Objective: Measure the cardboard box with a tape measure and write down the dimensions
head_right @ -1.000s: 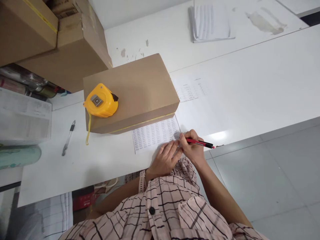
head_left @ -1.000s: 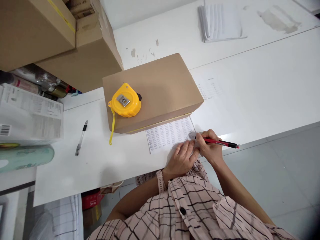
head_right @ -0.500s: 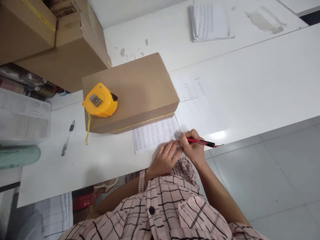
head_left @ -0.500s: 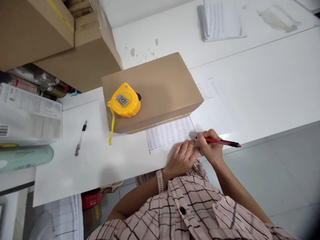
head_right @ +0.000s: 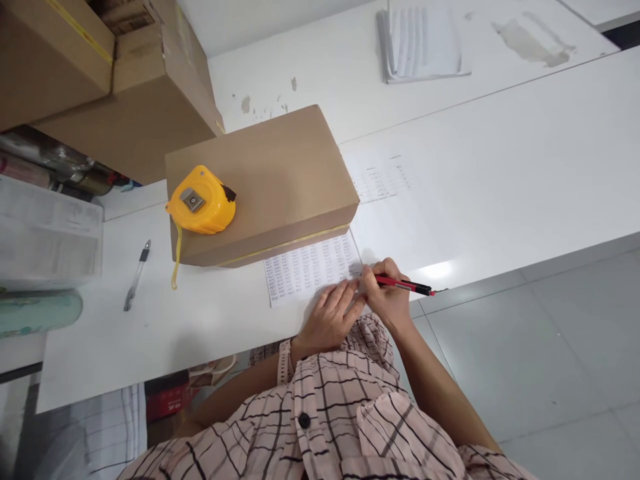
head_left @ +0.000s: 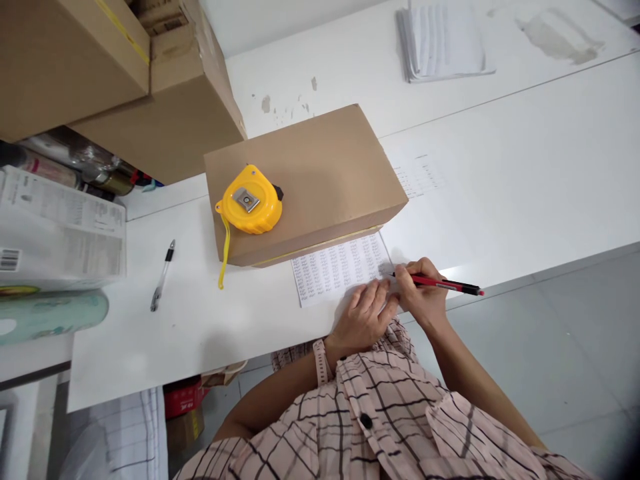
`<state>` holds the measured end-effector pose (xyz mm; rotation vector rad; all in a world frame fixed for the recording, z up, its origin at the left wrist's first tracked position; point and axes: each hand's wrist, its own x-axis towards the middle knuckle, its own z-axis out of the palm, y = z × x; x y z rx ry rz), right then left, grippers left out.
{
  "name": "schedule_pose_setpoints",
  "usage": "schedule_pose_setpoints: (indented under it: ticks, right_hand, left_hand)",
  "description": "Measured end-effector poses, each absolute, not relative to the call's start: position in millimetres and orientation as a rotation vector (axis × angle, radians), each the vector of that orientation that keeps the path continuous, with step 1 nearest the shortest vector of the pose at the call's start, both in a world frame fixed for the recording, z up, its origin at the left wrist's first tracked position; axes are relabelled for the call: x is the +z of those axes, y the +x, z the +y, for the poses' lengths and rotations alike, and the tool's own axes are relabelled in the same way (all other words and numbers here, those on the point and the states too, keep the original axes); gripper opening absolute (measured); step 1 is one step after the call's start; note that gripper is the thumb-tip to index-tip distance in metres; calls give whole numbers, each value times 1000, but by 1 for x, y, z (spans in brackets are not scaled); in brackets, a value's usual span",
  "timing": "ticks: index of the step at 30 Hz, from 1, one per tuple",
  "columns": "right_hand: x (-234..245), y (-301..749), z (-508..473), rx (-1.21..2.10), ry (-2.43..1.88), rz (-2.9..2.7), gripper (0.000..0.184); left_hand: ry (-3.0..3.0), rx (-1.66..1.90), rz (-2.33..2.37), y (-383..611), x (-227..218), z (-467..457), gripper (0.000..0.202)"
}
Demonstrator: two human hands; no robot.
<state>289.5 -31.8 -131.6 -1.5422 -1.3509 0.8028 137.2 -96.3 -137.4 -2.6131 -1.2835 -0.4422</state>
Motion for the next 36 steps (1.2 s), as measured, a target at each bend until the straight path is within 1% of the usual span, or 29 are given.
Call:
schedule_pose_setpoints:
  ticks: [4,10,17,24,31,36]
  right_hand:
    - [-130,289,-31,778,-1586,-1369,32]
    - [-130,290,-32,781,-1580,-1384,31]
    - [-130,291,-33,791,-1583,-1382,31]
    - [-134,292,-34,804,-1545,-1369,33]
    - [-133,289,-32,759,-1565,-1313,35]
    - [-134,292,-28,672,-1512,-1263,25]
  left_hand:
    - [-2590,-480,-1299,138,-137,-96,40]
    - [-2652,-416,-1284,138,-139,-97,40]
    - [-2568,-534,-1291,139,-136,-95,39]
    - [-2665,-379,-1288,137,-139,-97,40]
    - [-2619,-421,-1299,138,-137,-97,38]
    - [-2633,-428,-1314,138,-134,-97,40]
